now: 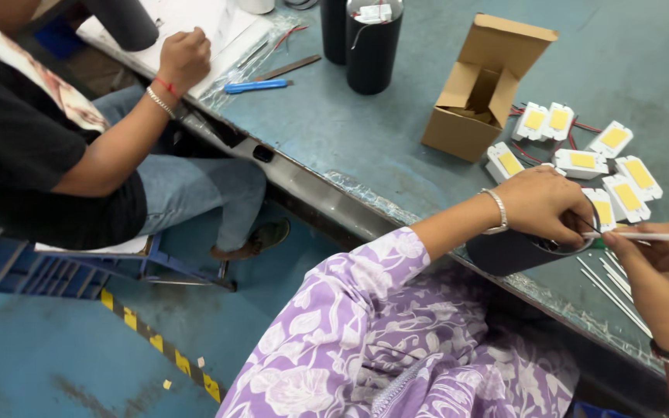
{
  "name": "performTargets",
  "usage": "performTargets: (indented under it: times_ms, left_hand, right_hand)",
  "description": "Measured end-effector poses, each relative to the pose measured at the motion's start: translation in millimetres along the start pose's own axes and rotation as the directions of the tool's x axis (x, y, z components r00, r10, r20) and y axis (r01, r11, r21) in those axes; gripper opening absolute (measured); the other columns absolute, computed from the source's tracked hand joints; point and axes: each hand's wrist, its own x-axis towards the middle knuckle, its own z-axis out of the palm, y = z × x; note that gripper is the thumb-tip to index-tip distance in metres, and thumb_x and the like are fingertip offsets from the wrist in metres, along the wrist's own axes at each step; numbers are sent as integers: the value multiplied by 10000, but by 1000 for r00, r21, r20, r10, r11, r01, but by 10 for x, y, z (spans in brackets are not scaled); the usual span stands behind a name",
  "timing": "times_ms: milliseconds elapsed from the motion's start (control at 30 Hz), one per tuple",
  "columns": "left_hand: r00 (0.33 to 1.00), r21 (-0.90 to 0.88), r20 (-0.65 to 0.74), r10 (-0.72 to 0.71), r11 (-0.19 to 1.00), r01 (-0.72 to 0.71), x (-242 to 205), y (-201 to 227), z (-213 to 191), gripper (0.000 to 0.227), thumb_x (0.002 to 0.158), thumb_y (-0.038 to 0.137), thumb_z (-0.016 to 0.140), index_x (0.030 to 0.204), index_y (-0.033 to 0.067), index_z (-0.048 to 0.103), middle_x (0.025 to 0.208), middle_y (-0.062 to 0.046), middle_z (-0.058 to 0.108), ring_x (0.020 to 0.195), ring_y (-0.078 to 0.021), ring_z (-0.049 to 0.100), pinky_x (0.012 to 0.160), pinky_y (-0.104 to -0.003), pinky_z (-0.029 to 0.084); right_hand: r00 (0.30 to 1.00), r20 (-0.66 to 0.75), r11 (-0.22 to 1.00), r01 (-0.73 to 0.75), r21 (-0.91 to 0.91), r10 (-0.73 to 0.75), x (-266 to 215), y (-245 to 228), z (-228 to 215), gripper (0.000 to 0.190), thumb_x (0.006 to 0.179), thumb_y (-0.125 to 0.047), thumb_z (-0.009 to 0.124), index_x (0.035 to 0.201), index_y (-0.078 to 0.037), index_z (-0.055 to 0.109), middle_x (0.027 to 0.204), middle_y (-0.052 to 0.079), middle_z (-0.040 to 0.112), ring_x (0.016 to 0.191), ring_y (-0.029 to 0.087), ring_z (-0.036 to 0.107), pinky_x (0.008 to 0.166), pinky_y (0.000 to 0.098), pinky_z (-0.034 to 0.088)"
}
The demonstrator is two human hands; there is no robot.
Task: The person assembles LED light fixtures by inserting white zip ties into a black cylindrical housing and securing a white LED driver module to the cylinder using a green screwdriver. The person handles multiple LED modules, zip ties, and tools on a workbench.
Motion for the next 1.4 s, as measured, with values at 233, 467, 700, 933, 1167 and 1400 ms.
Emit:
performTargets:
  times_ms: [233, 467, 700, 933, 1167, 1400]
  left_hand:
    - [988, 17, 117, -105, 994, 104, 21, 7, 24, 211, 676, 468, 753, 755, 277, 794, 703, 104, 770, 709, -120, 742, 725, -326, 522]
    - [966, 132, 213, -147, 984, 121, 50, 91, -18, 111, 630, 406, 770, 653, 299, 751, 680, 126, 735, 740, -102, 688, 860, -321, 413]
    - [986, 78, 137, -92, 994, 81, 18, 112, -60, 189, 590, 391, 785, 751, 296, 759, 701, 120, 740, 722, -132, 695, 800, -355, 434]
    - [981, -43, 178, -82, 995, 91, 12, 66, -103, 114, 640, 384, 762, 692, 282, 750, 678, 117, 740, 714, -119, 725, 760, -334, 498]
    - [972, 148, 215, -100, 987, 68, 70, 82, -3, 124, 573, 346, 812, 675, 304, 755, 717, 103, 734, 719, -132, 693, 832, -348, 424]
    - [978, -85, 190, -80, 992, 97, -21, 6, -36, 176, 682, 412, 812, 785, 282, 754, 756, 84, 726, 751, -132, 702, 800, -319, 483]
  right_hand:
    - [995, -15, 977, -101, -185, 100, -25, 275, -177, 152, 1133, -71, 706, 1123, 66, 643, 1055, 165, 729, 934, 152, 684, 867, 220, 520]
    - [994, 43, 904, -74, -422, 102, 6, 752, -736, 261, 1218, -165, 532, 1252, 83, 604, 1078, 235, 686, 918, 224, 710, 817, 274, 565]
    - [992, 57, 937, -88, -339, 114, -99, 1082, -1030, 324, 1224, -221, 479, 1307, 85, 549, 1064, 256, 664, 914, 241, 706, 783, 295, 578]
    - [993, 35, 953, -101, -286, 116, -18, 806, -905, 392, 1230, -276, 427, 1362, 86, 495, 1050, 276, 642, 910, 259, 702, 748, 316, 591]
    - [996, -18, 974, 79, -214, -85, -110, -37, -101, 140, 1090, -38, 712, 1121, 56, 613, 1127, 150, 723, 1064, 185, 722, 989, 273, 576]
    - [955, -33, 874, 256, -413, -295, -33, -790, 16, 108, 1015, 91, 756, 1067, 113, 665, 1050, 182, 710, 972, 208, 704, 880, 266, 549]
